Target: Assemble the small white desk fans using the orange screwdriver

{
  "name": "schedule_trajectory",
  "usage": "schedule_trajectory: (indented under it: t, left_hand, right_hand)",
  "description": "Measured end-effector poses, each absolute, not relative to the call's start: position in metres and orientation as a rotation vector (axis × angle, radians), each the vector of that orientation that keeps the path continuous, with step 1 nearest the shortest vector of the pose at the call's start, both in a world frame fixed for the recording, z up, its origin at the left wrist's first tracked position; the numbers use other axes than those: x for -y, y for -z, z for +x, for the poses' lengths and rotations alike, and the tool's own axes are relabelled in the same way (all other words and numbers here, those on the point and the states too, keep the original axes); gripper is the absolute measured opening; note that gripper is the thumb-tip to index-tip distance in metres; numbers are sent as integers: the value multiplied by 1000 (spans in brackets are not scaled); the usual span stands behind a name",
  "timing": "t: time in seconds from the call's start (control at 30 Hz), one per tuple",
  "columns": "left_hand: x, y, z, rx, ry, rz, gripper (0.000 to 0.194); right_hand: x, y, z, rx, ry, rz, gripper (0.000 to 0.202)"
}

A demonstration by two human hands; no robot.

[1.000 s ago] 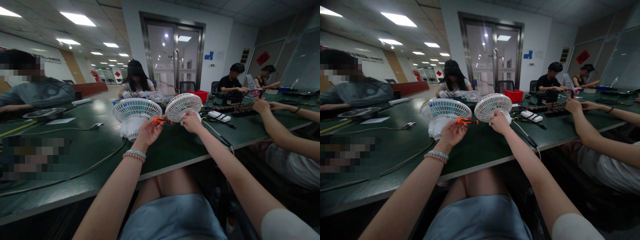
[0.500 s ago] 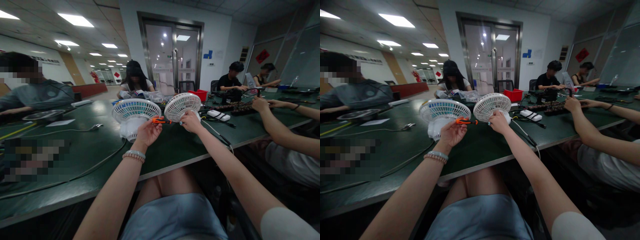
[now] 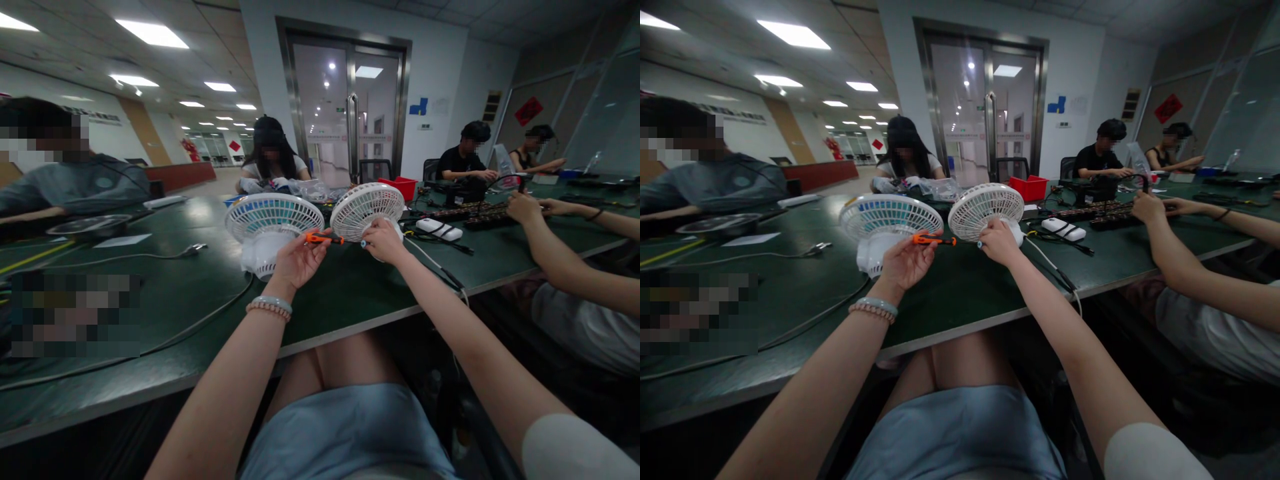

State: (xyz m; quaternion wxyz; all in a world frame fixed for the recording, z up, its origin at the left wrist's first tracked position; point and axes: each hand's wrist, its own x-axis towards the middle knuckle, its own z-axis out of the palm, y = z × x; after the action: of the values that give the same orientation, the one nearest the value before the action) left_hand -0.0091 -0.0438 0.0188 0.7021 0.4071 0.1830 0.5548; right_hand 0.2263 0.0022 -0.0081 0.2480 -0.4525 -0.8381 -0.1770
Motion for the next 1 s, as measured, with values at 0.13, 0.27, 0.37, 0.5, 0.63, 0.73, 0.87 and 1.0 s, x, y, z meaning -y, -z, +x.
schedule_trajectory:
  t: [0.13, 0.27, 0.37, 0.5, 0.63, 0.73, 0.87, 1.0]
  left_hand:
    - [44, -17, -10, -379, -1208, 947, 16]
    - [45, -14, -9, -362, -1171, 999, 17]
    - [44, -12, -7, -360, -1150, 1007, 18]
    - [41, -11, -5, -378, -1187, 1011, 18]
    - [38, -11, -5, -428, -1246, 1024, 19]
    - [37, -11, -5, -463, -1263, 1022, 21]
    - [35, -11, -5, -508, -1311, 977, 22]
    - [34, -11, -5, -529, -1377, 916, 16]
  right_hand:
    - [-1, 8, 226, 2286, 475, -1243, 19]
    - [0, 7, 225, 2283, 493, -1246, 19]
    - [0, 7, 225, 2286, 504, -1258, 20]
    - [1, 6, 224, 2294, 502, -1271, 19]
    - [2, 5, 224, 2293, 499, -1273, 18]
    - [3, 5, 224, 2292, 502, -1275, 19]
    - [3, 5, 224, 2293, 506, -1264, 19]
    - [2, 5, 225, 2296, 503, -1272, 19]
